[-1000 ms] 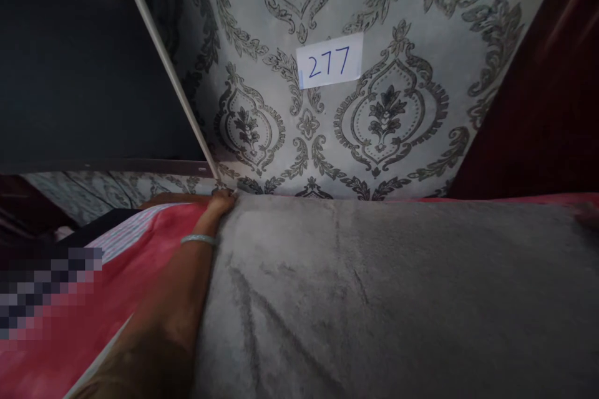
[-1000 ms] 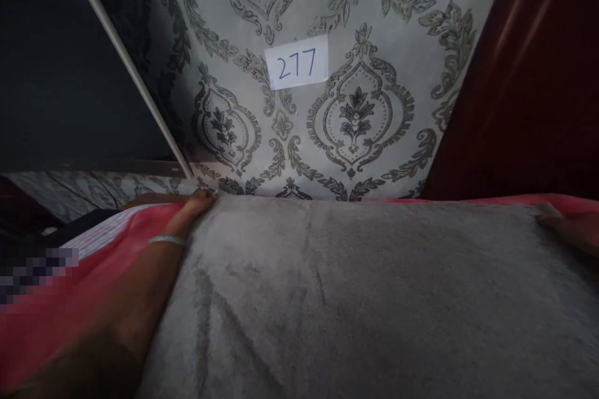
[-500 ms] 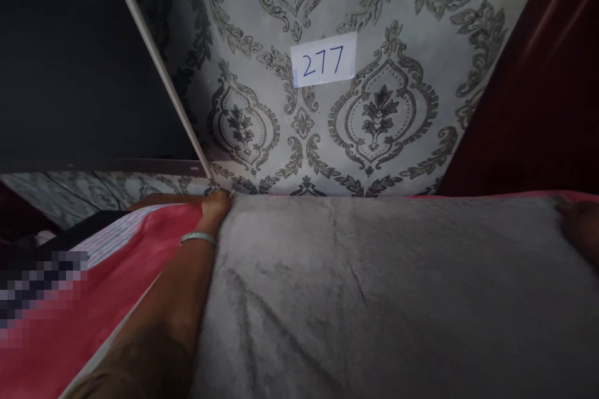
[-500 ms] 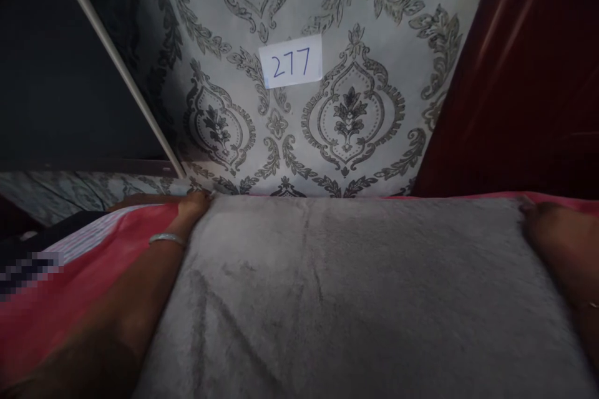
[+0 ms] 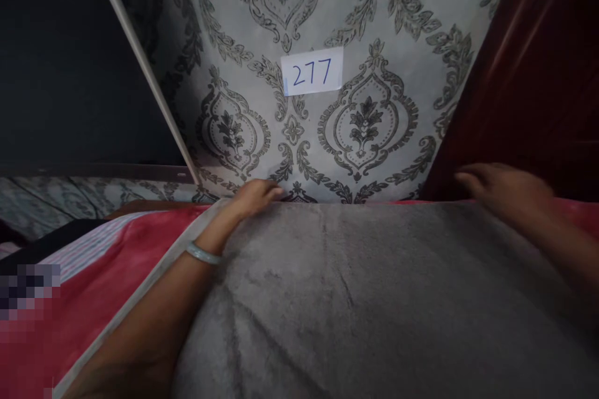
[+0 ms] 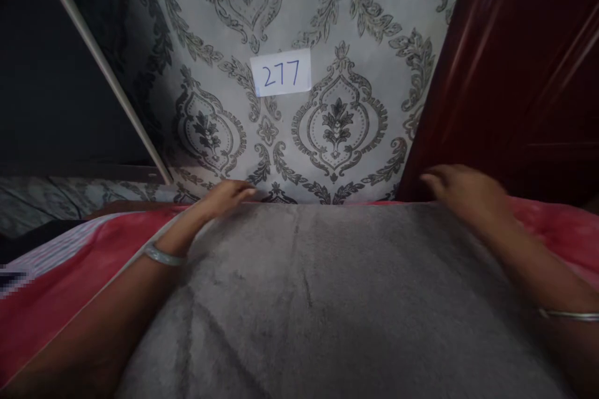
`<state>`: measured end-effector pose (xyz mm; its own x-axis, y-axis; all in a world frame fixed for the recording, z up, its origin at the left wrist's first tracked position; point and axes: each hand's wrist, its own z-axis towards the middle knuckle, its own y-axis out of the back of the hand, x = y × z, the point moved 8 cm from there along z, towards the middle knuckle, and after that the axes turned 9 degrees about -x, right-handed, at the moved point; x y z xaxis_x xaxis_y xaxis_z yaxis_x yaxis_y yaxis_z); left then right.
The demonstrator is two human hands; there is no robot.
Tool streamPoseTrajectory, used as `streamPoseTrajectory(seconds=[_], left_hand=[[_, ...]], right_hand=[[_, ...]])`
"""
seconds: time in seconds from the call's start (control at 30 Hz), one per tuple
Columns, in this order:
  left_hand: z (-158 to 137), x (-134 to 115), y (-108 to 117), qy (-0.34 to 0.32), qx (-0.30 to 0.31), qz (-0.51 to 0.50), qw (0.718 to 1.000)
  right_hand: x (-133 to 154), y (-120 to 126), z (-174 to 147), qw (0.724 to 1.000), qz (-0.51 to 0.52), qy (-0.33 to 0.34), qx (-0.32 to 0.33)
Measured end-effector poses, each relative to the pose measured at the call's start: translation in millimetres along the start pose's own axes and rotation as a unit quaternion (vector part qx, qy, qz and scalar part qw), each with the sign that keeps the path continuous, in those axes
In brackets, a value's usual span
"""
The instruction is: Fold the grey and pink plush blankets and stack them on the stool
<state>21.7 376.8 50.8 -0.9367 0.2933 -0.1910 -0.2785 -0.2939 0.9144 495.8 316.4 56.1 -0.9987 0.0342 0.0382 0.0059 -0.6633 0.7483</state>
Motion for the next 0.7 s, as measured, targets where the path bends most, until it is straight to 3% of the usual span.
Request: streamPoseTrajectory(seconds=[0.03, 0.1, 0.13, 0.2, 0.27, 0.4, 0.53, 0.7], left_hand=[[-6, -41, -9, -0.125, 0.009, -0.050, 0.991], [-30, -98, -32, -0.288, 0.035, -0.082, 0.954], [-42, -112, -48, -0.322, 0.063, -0.077, 0.941], [-57, -117, -75, -0.332, 0.117, -0.061, 0.934], [-59, -103, -89, -0.309, 0.146, -0.048, 0.939], [-43, -68, -85, -0.258, 0.133, -0.035, 0.956], [-33, -49, -77, -0.227, 0.115, -0.036, 0.966], [-29, -29, -77, -0.198, 0.102, -0.033, 0.974]], right_hand=[[43, 2, -4, 0.997, 0.058, 0.042, 0.019], [129, -3, -28, 0.968, 0.163, 0.176, 0.078], [162, -13, -46, 0.943, 0.200, 0.230, 0.137], [197, -36, -80, 0.901, 0.233, 0.278, 0.238], [196, -57, -95, 0.892, 0.227, 0.269, 0.283], [144, -81, -80, 0.927, 0.173, 0.187, 0.276], [102, -90, -63, 0.951, 0.113, 0.116, 0.263], [92, -93, -63, 0.959, 0.097, 0.107, 0.245]])
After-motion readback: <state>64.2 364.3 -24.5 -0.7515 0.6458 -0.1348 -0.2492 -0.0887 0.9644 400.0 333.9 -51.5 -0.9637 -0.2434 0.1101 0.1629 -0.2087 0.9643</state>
